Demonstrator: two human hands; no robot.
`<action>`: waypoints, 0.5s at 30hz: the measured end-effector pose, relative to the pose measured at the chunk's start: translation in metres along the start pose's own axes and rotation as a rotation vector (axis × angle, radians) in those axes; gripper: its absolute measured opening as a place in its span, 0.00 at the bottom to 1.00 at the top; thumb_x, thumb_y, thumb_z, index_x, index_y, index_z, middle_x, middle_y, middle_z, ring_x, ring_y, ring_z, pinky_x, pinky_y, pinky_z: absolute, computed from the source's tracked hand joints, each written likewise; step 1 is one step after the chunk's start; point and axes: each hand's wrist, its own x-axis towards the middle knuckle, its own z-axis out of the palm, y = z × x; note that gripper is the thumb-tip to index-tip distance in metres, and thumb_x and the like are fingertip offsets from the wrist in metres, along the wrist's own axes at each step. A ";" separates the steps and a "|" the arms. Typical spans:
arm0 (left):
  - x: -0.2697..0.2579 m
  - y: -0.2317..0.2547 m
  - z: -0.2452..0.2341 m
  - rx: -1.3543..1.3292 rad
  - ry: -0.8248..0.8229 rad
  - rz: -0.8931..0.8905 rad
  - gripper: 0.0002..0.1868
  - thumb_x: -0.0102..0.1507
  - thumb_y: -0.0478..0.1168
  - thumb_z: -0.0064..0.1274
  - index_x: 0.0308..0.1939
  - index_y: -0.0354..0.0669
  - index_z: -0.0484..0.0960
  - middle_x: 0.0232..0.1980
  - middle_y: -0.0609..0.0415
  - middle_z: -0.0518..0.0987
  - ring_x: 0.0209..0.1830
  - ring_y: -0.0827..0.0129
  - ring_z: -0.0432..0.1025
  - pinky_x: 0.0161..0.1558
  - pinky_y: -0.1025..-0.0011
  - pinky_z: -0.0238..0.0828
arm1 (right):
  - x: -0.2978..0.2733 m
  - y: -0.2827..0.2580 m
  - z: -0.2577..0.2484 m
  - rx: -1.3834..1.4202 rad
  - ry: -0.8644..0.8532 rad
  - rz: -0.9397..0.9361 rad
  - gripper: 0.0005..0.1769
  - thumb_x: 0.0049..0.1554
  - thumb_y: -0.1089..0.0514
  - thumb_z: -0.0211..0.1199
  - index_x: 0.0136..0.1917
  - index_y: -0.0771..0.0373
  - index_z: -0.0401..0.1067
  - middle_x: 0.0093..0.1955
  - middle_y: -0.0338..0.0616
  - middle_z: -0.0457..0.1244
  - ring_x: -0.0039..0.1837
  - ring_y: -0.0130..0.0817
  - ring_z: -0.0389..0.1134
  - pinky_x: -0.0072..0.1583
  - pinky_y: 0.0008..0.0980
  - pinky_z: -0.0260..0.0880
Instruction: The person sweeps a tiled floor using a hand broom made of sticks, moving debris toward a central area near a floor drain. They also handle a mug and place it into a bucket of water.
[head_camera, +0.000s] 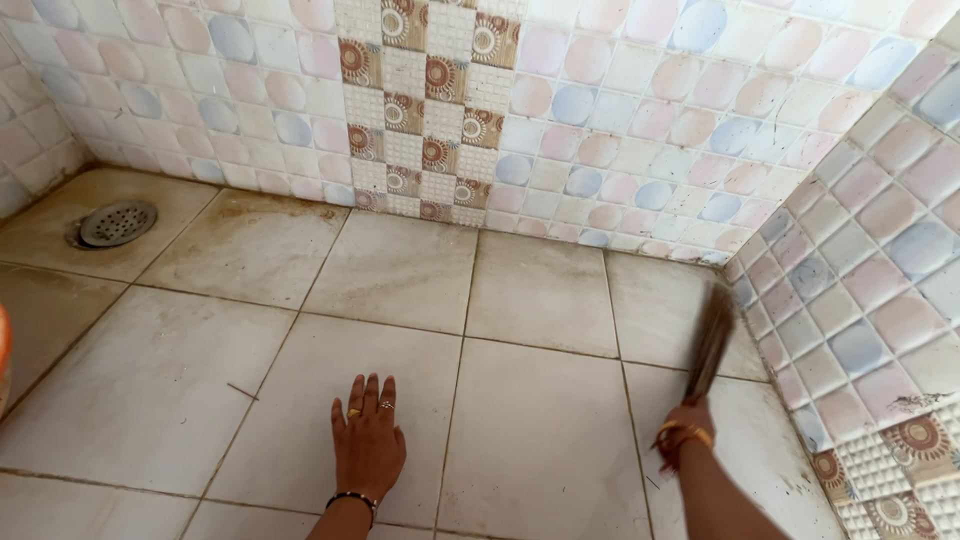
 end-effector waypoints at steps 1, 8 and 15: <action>0.003 0.000 -0.001 0.001 0.009 0.000 0.39 0.64 0.44 0.48 0.77 0.50 0.51 0.81 0.53 0.50 0.82 0.60 0.38 0.77 0.48 0.35 | 0.023 -0.002 -0.016 -0.176 -0.028 -0.074 0.21 0.60 0.53 0.57 0.66 0.55 0.68 0.58 0.58 0.69 0.58 0.54 0.72 0.59 0.46 0.73; 0.005 -0.010 -0.009 -0.042 0.066 0.049 0.39 0.62 0.41 0.49 0.76 0.50 0.53 0.80 0.53 0.53 0.82 0.61 0.39 0.77 0.49 0.33 | 0.079 -0.052 -0.017 -0.970 -0.178 -0.571 0.22 0.47 0.42 0.76 0.48 0.58 0.79 0.52 0.47 0.71 0.54 0.40 0.74 0.56 0.36 0.76; 0.014 0.035 -0.017 -0.095 0.125 0.210 0.39 0.62 0.39 0.49 0.77 0.50 0.54 0.79 0.51 0.53 0.82 0.59 0.39 0.76 0.47 0.33 | -0.013 -0.072 0.062 -0.331 -0.221 -0.304 0.27 0.52 0.48 0.65 0.64 0.50 0.67 0.56 0.51 0.68 0.57 0.48 0.71 0.58 0.43 0.73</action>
